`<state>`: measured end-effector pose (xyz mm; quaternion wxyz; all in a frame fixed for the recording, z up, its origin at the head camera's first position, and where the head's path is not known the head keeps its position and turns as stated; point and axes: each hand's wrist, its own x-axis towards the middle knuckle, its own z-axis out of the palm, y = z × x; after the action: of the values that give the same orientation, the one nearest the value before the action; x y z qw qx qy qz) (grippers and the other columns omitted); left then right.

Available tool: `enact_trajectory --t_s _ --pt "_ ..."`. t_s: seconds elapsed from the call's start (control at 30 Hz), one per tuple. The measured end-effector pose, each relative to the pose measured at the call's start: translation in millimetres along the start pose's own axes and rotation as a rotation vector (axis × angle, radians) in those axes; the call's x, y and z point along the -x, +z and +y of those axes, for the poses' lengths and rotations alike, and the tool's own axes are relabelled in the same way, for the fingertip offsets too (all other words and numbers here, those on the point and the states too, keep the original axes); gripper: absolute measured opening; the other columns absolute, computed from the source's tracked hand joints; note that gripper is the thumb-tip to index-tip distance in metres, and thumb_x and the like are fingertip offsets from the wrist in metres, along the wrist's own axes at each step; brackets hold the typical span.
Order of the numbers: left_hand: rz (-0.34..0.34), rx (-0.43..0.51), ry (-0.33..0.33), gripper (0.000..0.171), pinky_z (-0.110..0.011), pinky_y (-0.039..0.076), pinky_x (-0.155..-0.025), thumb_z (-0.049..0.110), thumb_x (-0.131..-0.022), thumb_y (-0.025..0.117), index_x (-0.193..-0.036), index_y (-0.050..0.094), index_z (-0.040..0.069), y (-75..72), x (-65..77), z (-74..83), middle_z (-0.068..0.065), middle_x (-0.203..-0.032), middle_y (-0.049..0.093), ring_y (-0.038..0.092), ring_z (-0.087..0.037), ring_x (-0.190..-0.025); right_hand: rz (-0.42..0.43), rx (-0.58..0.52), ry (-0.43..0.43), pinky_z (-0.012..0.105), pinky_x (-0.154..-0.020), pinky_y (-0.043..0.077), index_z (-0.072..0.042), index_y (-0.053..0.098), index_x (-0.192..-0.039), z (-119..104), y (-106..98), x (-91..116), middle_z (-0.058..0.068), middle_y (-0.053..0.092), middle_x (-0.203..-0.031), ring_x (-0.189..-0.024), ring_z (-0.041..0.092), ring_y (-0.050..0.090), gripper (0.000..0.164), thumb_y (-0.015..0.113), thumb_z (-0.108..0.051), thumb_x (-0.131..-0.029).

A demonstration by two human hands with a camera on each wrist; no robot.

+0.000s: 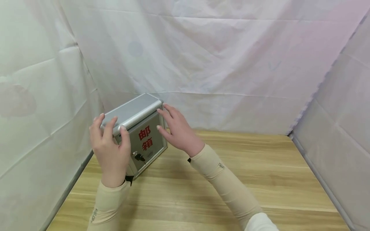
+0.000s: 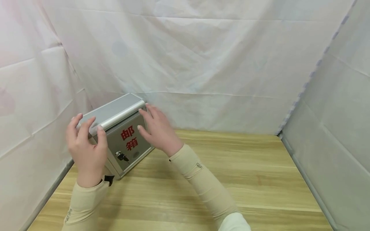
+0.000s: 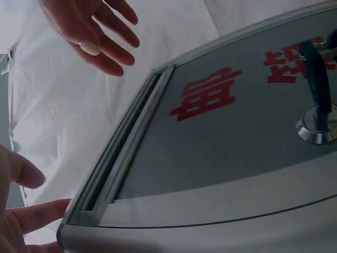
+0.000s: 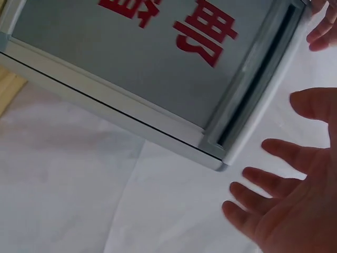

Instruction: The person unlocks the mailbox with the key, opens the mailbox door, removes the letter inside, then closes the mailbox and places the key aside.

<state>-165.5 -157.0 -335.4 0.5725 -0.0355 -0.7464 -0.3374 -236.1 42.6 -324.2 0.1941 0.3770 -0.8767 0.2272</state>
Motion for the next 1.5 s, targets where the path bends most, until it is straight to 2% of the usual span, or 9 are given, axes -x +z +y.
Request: enact_trajectory --t_s 0.13,0.23,0.4,0.67,0.87,0.97,1.13,1.33,1.5 --pt "-0.056 -0.046 -0.049 0.028 -0.055 0.017 -0.112 0.014 -0.087 0.062 -0.107 0.067 -0.005 -1.5 5.6 -10.4 -0.025 -0.134 0.047 0.030 -0.042 -0.133 -0.014 -0.001 -0.080 0.038 -0.116 0.016 -0.008 0.037 -0.147 -5.3 12.7 -7.6 0.016 0.024 -0.153 -0.141 0.028 0.023 0.055 0.051 -0.031 -0.099" --pt "-0.092 -0.081 -0.047 0.029 -0.056 0.013 -0.112 0.016 -0.091 0.060 -0.110 0.066 -0.005 -2.7 8.1 -14.7 -0.027 -0.135 0.045 0.022 -0.042 -0.137 0.002 0.020 -0.119 0.038 -0.117 0.014 -0.009 0.035 -0.148 -9.0 20.5 -13.1 0.016 0.023 -0.155 -0.142 0.028 0.019 0.054 0.047 -0.031 -0.101" --pt "-0.142 -0.128 -0.026 0.033 -0.056 0.012 -0.113 0.023 -0.098 0.053 -0.111 0.063 -0.005 -4.2 8.0 -16.8 -0.027 -0.133 0.046 0.018 -0.038 -0.139 0.017 0.061 -0.098 0.039 -0.117 0.007 -0.014 0.032 -0.150 -12.8 26.3 -21.6 0.010 0.020 -0.157 -0.144 0.028 0.010 0.051 0.039 -0.035 -0.103" --pt "-0.151 -0.115 -0.020 0.031 -0.054 0.014 -0.113 0.024 -0.097 0.054 -0.106 0.064 -0.004 -3.8 4.1 -17.0 -0.026 -0.129 0.049 0.022 -0.036 -0.137 0.033 0.069 -0.019 0.051 -0.115 0.012 -0.022 0.038 -0.146 -9.7 27.2 -31.4 0.002 0.030 -0.150 -0.143 0.026 0.012 0.046 0.036 -0.039 -0.103" --pt "-0.156 -0.082 -0.022 0.028 -0.052 0.015 -0.113 0.023 -0.095 0.060 -0.102 0.067 -0.002 -3.3 0.1 -18.4 -0.023 -0.125 0.053 0.026 -0.036 -0.135 0.051 0.087 0.001 0.051 -0.115 0.009 -0.023 0.041 -0.144 -7.3 27.5 -33.0 0.002 0.033 -0.147 -0.142 0.026 0.014 0.045 0.036 -0.041 -0.103" --pt "-0.176 -0.069 -0.004 0.027 -0.052 0.016 -0.113 0.023 -0.095 0.061 -0.102 0.067 -0.003 -2.5 -2.9 -21.3 -0.023 -0.124 0.054 0.029 -0.036 -0.134 0.078 0.097 0.012 0.052 -0.115 0.009 -0.022 0.043 -0.143 -5.7 28.1 -33.4 0.003 0.035 -0.144 -0.139 0.026 0.020 0.045 0.038 -0.040 -0.103" --pt "-0.238 -0.037 0.031 0.024 -0.051 0.018 -0.113 0.019 -0.094 0.062 -0.105 0.067 -0.001 -1.2 -6.8 -27.1 -0.023 -0.125 0.053 0.030 -0.037 -0.134 0.119 0.086 0.044 0.050 -0.115 0.008 -0.023 0.048 -0.141 1.5 25.6 -30.8 0.004 0.037 -0.139 -0.131 0.024 0.025 0.042 0.039 -0.040 -0.103" --pt "-0.321 -0.021 0.074 0.023 -0.053 0.021 -0.112 0.018 -0.096 0.060 -0.108 0.067 0.000 6.0 -9.9 -31.2 -0.023 -0.125 0.053 0.030 -0.039 -0.133 0.189 0.068 0.032 0.044 -0.112 0.018 -0.020 0.053 -0.135 15.7 19.2 -23.3 0.006 0.042 -0.136 -0.129 0.024 0.031 0.038 0.040 -0.037 -0.103" --pt "-0.385 0.038 0.097 0.021 -0.056 0.022 -0.110 0.015 -0.095 0.062 -0.109 0.066 0.001 15.0 -8.5 -31.2 -0.021 -0.127 0.052 0.028 -0.040 -0.134 0.257 0.044 0.012 0.040 -0.116 0.013 -0.013 0.057 -0.128 26.6 15.1 -13.3 0.011 0.047 -0.135 -0.132 0.028 0.033 0.035 0.042 -0.032 -0.103"
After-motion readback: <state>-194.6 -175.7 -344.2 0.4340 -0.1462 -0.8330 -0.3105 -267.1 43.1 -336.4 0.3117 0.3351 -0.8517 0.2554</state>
